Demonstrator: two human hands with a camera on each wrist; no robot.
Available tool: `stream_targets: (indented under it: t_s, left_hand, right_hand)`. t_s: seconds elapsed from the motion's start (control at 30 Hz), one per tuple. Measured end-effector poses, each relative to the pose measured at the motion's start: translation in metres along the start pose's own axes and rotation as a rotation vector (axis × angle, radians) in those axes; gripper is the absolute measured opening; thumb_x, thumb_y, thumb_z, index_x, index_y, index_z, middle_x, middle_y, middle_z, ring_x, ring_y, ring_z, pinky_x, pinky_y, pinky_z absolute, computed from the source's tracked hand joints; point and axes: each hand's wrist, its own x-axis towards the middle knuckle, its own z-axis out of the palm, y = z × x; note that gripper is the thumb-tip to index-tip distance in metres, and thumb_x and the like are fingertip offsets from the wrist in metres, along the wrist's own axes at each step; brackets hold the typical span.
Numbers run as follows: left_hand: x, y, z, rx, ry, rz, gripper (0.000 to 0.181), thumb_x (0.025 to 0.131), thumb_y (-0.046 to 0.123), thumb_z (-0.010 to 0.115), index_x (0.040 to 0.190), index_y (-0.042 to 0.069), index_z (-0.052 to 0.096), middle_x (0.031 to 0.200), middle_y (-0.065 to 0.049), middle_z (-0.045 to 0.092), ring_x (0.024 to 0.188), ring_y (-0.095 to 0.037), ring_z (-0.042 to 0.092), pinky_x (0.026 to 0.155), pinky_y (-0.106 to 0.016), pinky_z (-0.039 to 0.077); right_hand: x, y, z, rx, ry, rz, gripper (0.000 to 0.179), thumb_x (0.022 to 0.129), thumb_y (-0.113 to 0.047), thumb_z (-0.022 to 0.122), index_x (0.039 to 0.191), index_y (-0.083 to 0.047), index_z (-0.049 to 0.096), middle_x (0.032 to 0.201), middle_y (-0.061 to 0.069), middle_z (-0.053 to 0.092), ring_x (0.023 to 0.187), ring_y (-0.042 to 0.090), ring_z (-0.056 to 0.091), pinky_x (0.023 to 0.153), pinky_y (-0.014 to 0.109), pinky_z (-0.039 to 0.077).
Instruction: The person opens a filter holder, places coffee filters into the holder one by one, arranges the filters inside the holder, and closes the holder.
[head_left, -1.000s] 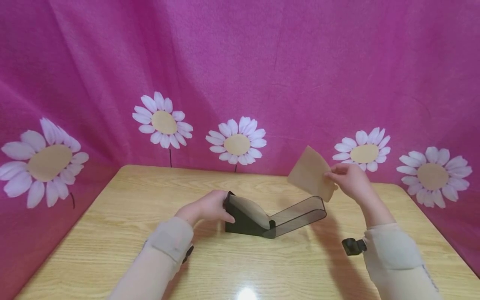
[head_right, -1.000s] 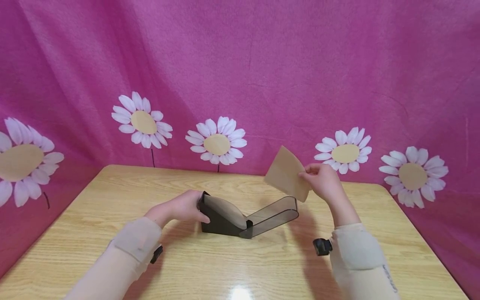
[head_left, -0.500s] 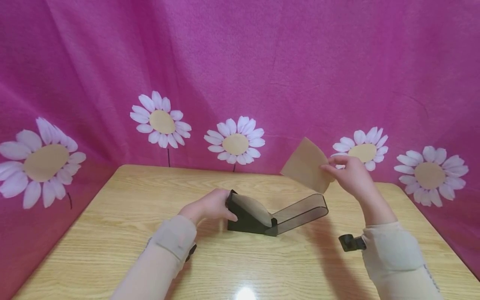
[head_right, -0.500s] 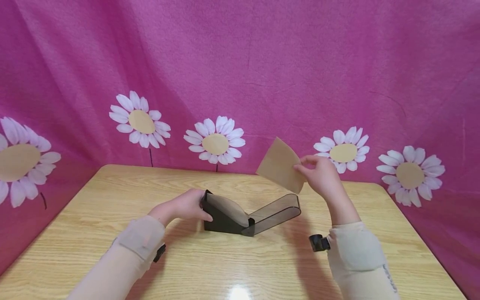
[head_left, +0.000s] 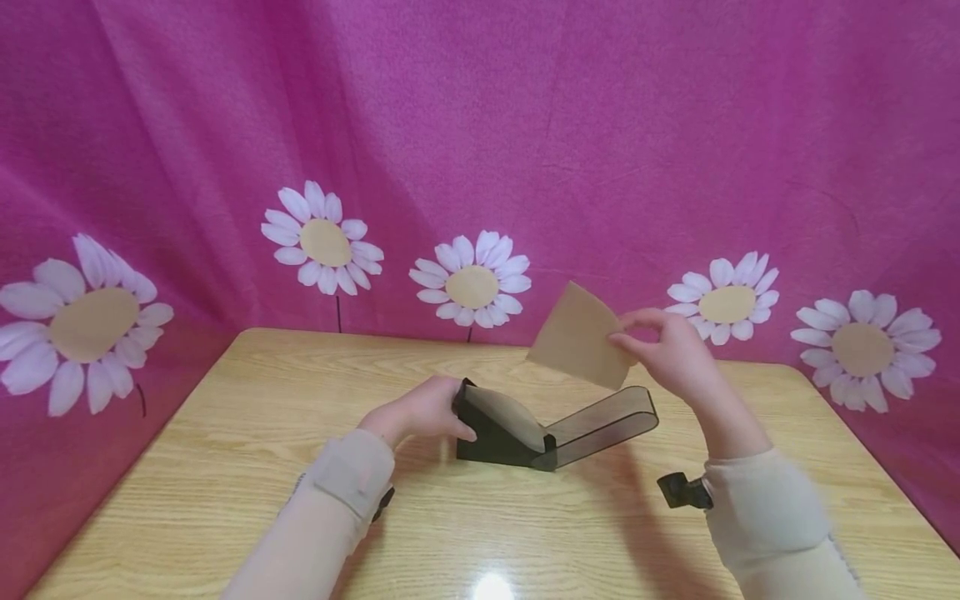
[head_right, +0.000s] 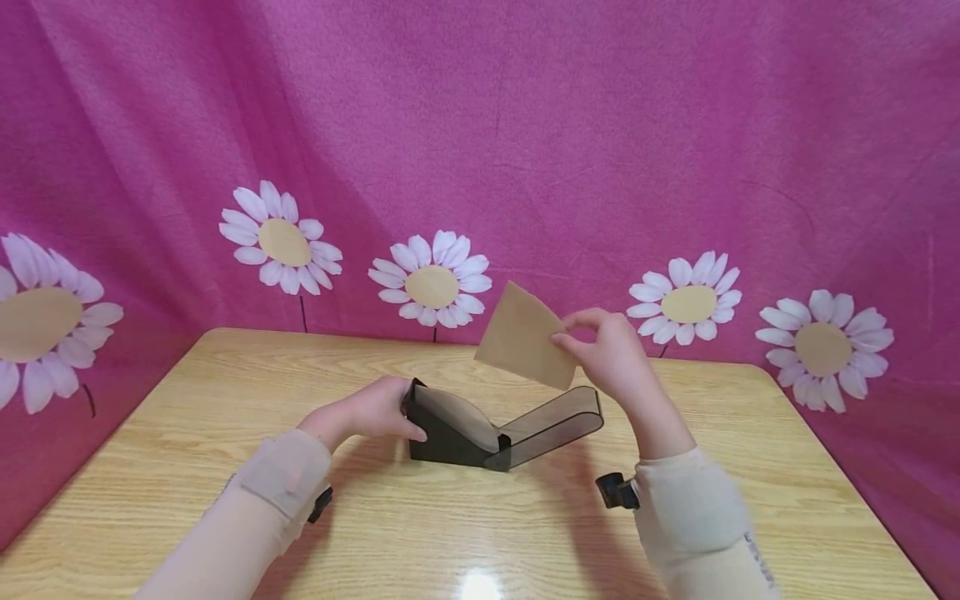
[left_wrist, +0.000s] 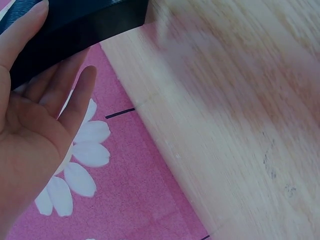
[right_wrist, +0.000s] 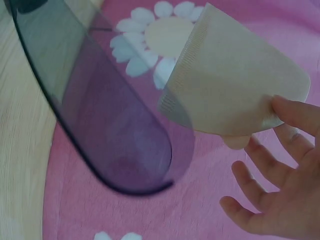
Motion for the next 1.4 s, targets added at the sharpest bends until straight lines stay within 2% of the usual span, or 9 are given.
stream_targets:
  t_s: [0.33,0.5,0.6,0.77,1.0,1.4]
  left_hand:
    - [0.0,-0.001,0.002,-0.034,-0.006,-0.014,0.028,0.069,0.01,0.081,0.09,0.004,0.063,0.083,-0.002,0.064,0.074,-0.01,0.051,0.075,-0.025,0.046]
    - [0.0,0.0,0.002,-0.056,-0.005,-0.032,0.029,0.069,0.009,0.081,0.093,0.006,0.064,0.085,-0.002,0.066,0.076,-0.01,0.054,0.079,-0.027,0.047]
    - [-0.001,0.001,0.002,-0.064,-0.007,-0.043,0.03,0.069,0.01,0.081,0.094,0.006,0.064,0.085,-0.001,0.065,0.076,-0.011,0.053,0.079,-0.028,0.047]
    - [-0.001,0.002,0.001,-0.062,-0.013,-0.048,0.029,0.07,0.01,0.081,0.093,0.006,0.064,0.084,-0.001,0.064,0.075,-0.012,0.052,0.078,-0.028,0.046]
    - [0.0,0.001,0.001,-0.047,-0.016,-0.021,0.029,0.07,0.01,0.081,0.094,0.005,0.066,0.084,-0.002,0.066,0.074,-0.01,0.054,0.077,-0.026,0.047]
    - [0.0,0.0,0.001,-0.051,-0.001,-0.035,0.027,0.069,0.009,0.081,0.089,0.005,0.065,0.081,-0.001,0.065,0.073,-0.011,0.052,0.077,-0.027,0.046]
  right_hand:
    - [-0.004,-0.014,0.025,-0.024,-0.047,-0.151,0.014,0.084,-0.011,0.065,0.09,0.0,0.071,0.112,0.022,0.063,0.112,0.039,0.054,0.096,0.054,0.04]
    - [-0.003,-0.018,0.036,-0.041,-0.062,-0.191,0.013,0.084,-0.012,0.065,0.089,-0.001,0.072,0.111,0.023,0.063,0.111,0.041,0.054,0.101,0.057,0.033]
    - [-0.002,-0.018,0.041,-0.041,-0.065,-0.199,0.012,0.084,-0.011,0.065,0.088,-0.001,0.071,0.112,0.024,0.063,0.112,0.042,0.053,0.102,0.058,0.03]
    - [-0.002,-0.018,0.045,-0.03,-0.065,-0.194,0.011,0.084,-0.01,0.065,0.087,-0.001,0.071,0.113,0.025,0.062,0.113,0.042,0.053,0.101,0.056,0.035]
    - [-0.001,-0.017,0.054,-0.052,-0.044,-0.183,0.01,0.083,-0.011,0.065,0.085,-0.002,0.071,0.113,0.023,0.063,0.112,0.043,0.051,0.102,0.057,0.03]
    - [-0.003,-0.016,0.068,-0.068,-0.046,-0.152,0.011,0.083,-0.012,0.065,0.085,-0.002,0.071,0.112,0.021,0.063,0.113,0.044,0.049,0.101,0.058,0.031]
